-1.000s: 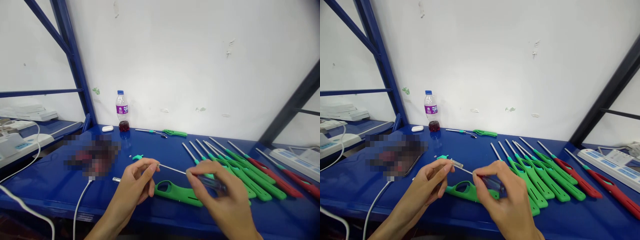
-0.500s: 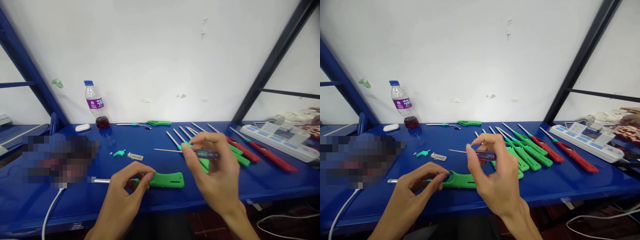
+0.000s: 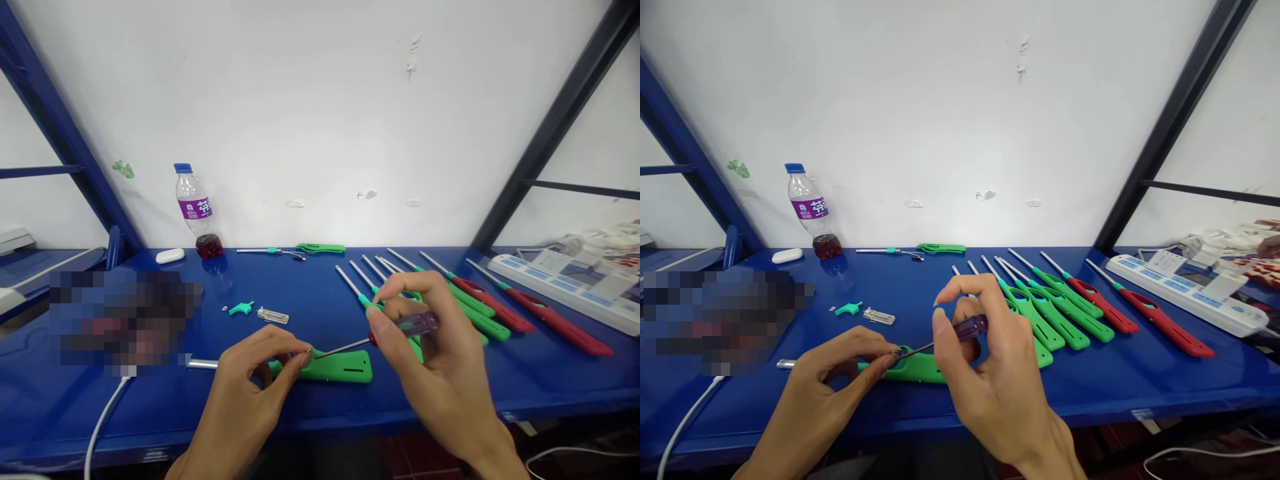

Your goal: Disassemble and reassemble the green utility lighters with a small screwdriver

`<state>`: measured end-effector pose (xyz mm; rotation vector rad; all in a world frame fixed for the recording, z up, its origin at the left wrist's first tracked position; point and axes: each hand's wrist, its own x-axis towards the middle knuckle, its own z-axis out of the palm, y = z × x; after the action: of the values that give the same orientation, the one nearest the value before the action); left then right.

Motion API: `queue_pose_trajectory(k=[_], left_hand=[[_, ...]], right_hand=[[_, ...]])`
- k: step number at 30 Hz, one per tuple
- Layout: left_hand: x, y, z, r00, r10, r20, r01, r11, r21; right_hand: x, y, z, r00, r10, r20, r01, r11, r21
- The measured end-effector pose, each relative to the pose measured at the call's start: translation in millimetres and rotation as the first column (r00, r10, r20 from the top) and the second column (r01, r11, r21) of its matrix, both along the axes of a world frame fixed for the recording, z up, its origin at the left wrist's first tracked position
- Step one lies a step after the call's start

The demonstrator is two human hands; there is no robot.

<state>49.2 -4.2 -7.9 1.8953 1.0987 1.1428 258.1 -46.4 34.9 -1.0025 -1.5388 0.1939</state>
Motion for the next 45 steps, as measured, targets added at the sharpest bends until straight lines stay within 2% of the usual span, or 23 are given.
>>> queue_pose_trajectory(k=[15,21,32,38,42,45], left_hand=[[-3.8,6.6,0.5,0.997,-0.015,-0.078,0.018,0.999,0.037],[-5.2,3.8,-5.6,0.995,0.001,-0.104,0.009,0.996,0.094],[-2.9,3.7,-4.5,0.994,0.021,-0.11,-0.005,0.989,0.145],[-2.5,1.5,-7.2,0.994,-0.021,-0.104,0.038,0.986,0.164],[1.4,-3.2,-6.5,0.992,-0.081,-0.1,0.096,0.983,0.157],[5.5,-6.1,-6.6,0.991,-0.092,-0.099,0.106,0.983,0.149]], right_hand=[[-6.8,6.2,-8.3,0.997,-0.079,-0.005,0.079,0.995,0.062],[-9.3,8.8,-10.3,0.998,-0.056,0.02,0.055,0.997,0.05],[-8.0,6.9,-11.3,0.999,-0.045,0.017,0.044,0.997,0.057],[-7.2,7.9,-9.9,1.0,-0.015,-0.014,0.015,1.0,0.02],[-4.6,7.4,-9.7,0.996,-0.092,-0.015,0.093,0.994,0.065],[-1.5,4.9,-7.0,0.99,-0.13,0.057,0.123,0.986,0.109]])
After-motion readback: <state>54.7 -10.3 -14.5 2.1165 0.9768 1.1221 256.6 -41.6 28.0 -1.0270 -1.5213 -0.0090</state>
